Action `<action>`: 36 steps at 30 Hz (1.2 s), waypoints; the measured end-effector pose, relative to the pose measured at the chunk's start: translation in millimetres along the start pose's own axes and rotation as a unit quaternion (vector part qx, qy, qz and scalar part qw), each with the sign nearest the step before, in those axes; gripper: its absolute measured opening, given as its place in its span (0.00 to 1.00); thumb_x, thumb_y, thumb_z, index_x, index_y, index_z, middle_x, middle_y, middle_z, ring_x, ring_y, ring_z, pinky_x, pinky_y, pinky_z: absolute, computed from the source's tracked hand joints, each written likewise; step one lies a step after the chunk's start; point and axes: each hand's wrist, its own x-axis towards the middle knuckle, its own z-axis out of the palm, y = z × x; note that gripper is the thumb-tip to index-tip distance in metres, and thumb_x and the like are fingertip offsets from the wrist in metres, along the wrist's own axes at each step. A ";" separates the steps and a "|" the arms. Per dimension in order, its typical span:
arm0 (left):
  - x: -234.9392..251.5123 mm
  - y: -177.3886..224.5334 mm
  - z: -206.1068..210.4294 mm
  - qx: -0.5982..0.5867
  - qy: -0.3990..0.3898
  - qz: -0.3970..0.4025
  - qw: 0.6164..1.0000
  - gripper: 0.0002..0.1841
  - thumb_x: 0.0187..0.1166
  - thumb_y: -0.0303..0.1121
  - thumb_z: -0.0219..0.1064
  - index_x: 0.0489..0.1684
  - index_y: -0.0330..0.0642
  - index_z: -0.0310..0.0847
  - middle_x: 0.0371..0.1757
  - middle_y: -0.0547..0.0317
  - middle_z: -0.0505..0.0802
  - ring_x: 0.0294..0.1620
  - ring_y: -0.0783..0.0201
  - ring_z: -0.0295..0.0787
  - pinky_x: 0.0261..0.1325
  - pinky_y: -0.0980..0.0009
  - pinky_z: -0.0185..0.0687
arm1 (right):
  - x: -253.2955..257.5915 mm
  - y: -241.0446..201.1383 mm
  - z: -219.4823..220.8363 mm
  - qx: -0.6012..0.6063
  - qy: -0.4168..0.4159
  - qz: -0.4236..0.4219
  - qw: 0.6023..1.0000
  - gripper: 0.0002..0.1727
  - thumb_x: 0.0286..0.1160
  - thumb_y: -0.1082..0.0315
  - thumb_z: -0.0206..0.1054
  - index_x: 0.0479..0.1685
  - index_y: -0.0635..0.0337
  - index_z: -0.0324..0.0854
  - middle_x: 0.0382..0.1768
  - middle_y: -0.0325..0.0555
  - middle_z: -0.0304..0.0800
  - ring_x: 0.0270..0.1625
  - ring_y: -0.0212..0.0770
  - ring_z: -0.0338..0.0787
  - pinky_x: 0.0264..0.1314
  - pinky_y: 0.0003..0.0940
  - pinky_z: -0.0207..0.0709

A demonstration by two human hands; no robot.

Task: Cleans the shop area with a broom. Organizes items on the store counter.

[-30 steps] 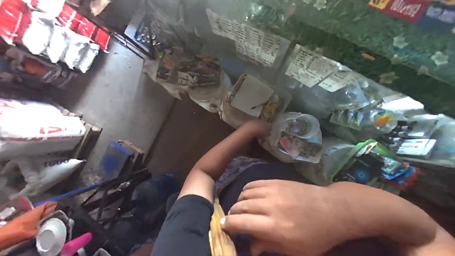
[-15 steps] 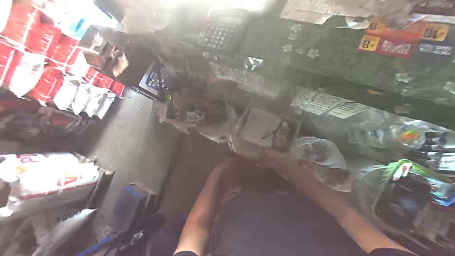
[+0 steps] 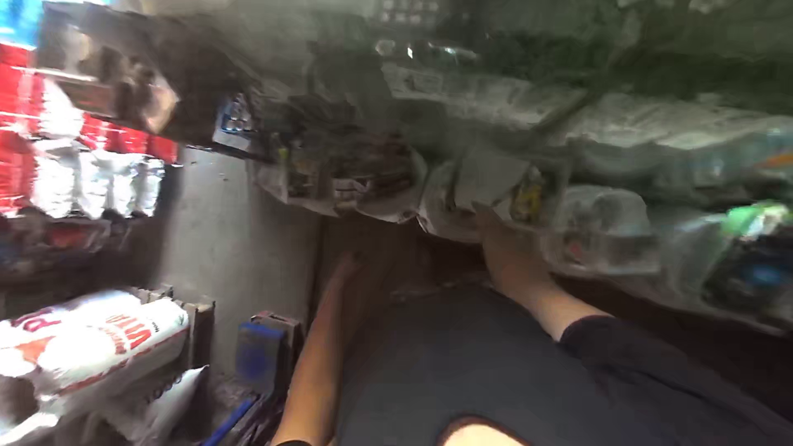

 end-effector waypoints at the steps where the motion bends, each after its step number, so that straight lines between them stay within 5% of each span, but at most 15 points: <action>1: 5.0 -6.0 1.8 -0.001 -0.013 -0.012 1.000 0.25 0.92 0.41 0.58 0.78 0.31 0.73 0.73 0.31 0.83 0.75 0.40 0.80 0.80 0.46 0.72 | 19.6 2.0 -7.3 0.057 0.009 0.015 0.998 0.23 0.93 0.56 0.54 0.75 0.63 0.74 0.65 0.55 0.85 0.61 0.45 0.89 0.62 0.41 0.86; 4: 24.9 -23.4 12.3 0.031 -0.057 -0.032 0.997 0.24 0.92 0.42 0.57 0.77 0.32 0.75 0.72 0.32 0.84 0.74 0.39 0.81 0.78 0.43 0.72 | 32.0 -18.1 -28.6 0.310 0.060 0.067 0.947 0.09 0.86 0.60 0.54 0.47 0.54 0.72 0.33 0.41 0.79 0.30 0.37 0.82 0.36 0.33 0.83; 10: 35.2 -24.8 33.7 0.080 -0.118 -0.052 0.988 0.24 0.93 0.40 0.55 0.77 0.28 0.73 0.74 0.29 0.82 0.77 0.38 0.78 0.81 0.45 0.68 | -5.2 -89.5 -110.4 0.347 0.056 -0.015 0.936 0.10 0.88 0.55 0.52 0.44 0.49 0.73 0.29 0.35 0.80 0.28 0.30 0.84 0.35 0.27 0.83; 14: 41.8 -20.6 47.5 0.094 -0.139 -0.061 0.984 0.24 0.93 0.42 0.55 0.77 0.30 0.74 0.72 0.31 0.84 0.73 0.41 0.82 0.78 0.46 0.73 | -16.6 -105.4 -123.3 0.305 0.075 -0.045 0.948 0.05 0.84 0.62 0.55 0.44 0.51 0.71 0.31 0.38 0.79 0.28 0.33 0.82 0.34 0.30 0.83; 18: 45.8 -7.4 55.8 0.119 -0.130 -0.066 0.982 0.24 0.94 0.41 0.53 0.77 0.30 0.73 0.73 0.30 0.83 0.75 0.40 0.80 0.79 0.45 0.70 | -26.6 -76.1 -97.9 0.247 -0.020 0.014 0.969 0.04 0.81 0.68 0.55 0.42 0.55 0.73 0.31 0.40 0.81 0.29 0.35 0.83 0.36 0.31 0.83; 21: 42.8 10.1 65.8 0.118 -0.110 -0.057 0.985 0.25 0.95 0.42 0.52 0.77 0.30 0.74 0.73 0.30 0.83 0.76 0.38 0.79 0.80 0.44 0.70 | -28.0 -22.8 -74.6 0.172 -0.082 0.075 0.979 0.18 0.90 0.58 0.54 0.64 0.61 0.75 0.44 0.49 0.86 0.39 0.40 0.88 0.44 0.34 0.86; 24: 57.8 20.4 74.6 0.155 -0.117 -0.043 0.980 0.25 0.94 0.44 0.54 0.75 0.31 0.76 0.70 0.31 0.86 0.74 0.39 0.82 0.79 0.44 0.72 | -34.5 32.1 -66.0 -0.012 -0.131 0.120 0.984 0.30 0.92 0.51 0.56 0.83 0.61 0.66 0.64 0.60 0.83 0.54 0.49 0.87 0.59 0.44 0.83; 28: 97.1 33.7 80.3 0.271 -0.122 0.020 0.955 0.25 0.94 0.46 0.53 0.74 0.32 0.77 0.71 0.32 0.85 0.76 0.37 0.80 0.79 0.39 0.69 | -37.2 74.6 -103.7 -0.226 -0.182 0.111 0.951 0.25 0.89 0.55 0.62 0.73 0.67 0.75 0.60 0.57 0.87 0.54 0.45 0.88 0.60 0.44 0.81; 31: 131.4 47.6 89.7 0.330 -0.105 0.098 0.933 0.26 0.93 0.47 0.54 0.72 0.31 0.79 0.70 0.31 0.86 0.74 0.36 0.81 0.79 0.38 0.71 | -42.8 83.6 -176.8 -0.155 -0.126 0.095 0.975 0.23 0.90 0.62 0.61 0.75 0.70 0.73 0.65 0.61 0.84 0.57 0.45 0.88 0.65 0.42 0.80; 34: 120.4 102.2 110.8 0.365 -0.115 0.133 0.914 0.24 0.92 0.46 0.57 0.71 0.34 0.81 0.67 0.35 0.89 0.72 0.41 0.84 0.78 0.42 0.73 | -51.2 94.8 -267.7 0.046 0.049 0.062 0.996 0.22 0.91 0.64 0.57 0.77 0.68 0.72 0.63 0.62 0.85 0.56 0.50 0.91 0.62 0.44 0.84; 36: 135.0 123.9 127.5 0.379 -0.146 0.109 0.907 0.23 0.92 0.46 0.56 0.71 0.39 0.82 0.68 0.39 0.89 0.71 0.43 0.85 0.76 0.42 0.74 | -45.6 116.5 -330.7 0.052 0.182 0.016 0.982 0.22 0.90 0.63 0.57 0.75 0.69 0.73 0.63 0.65 0.86 0.59 0.56 0.90 0.64 0.53 0.83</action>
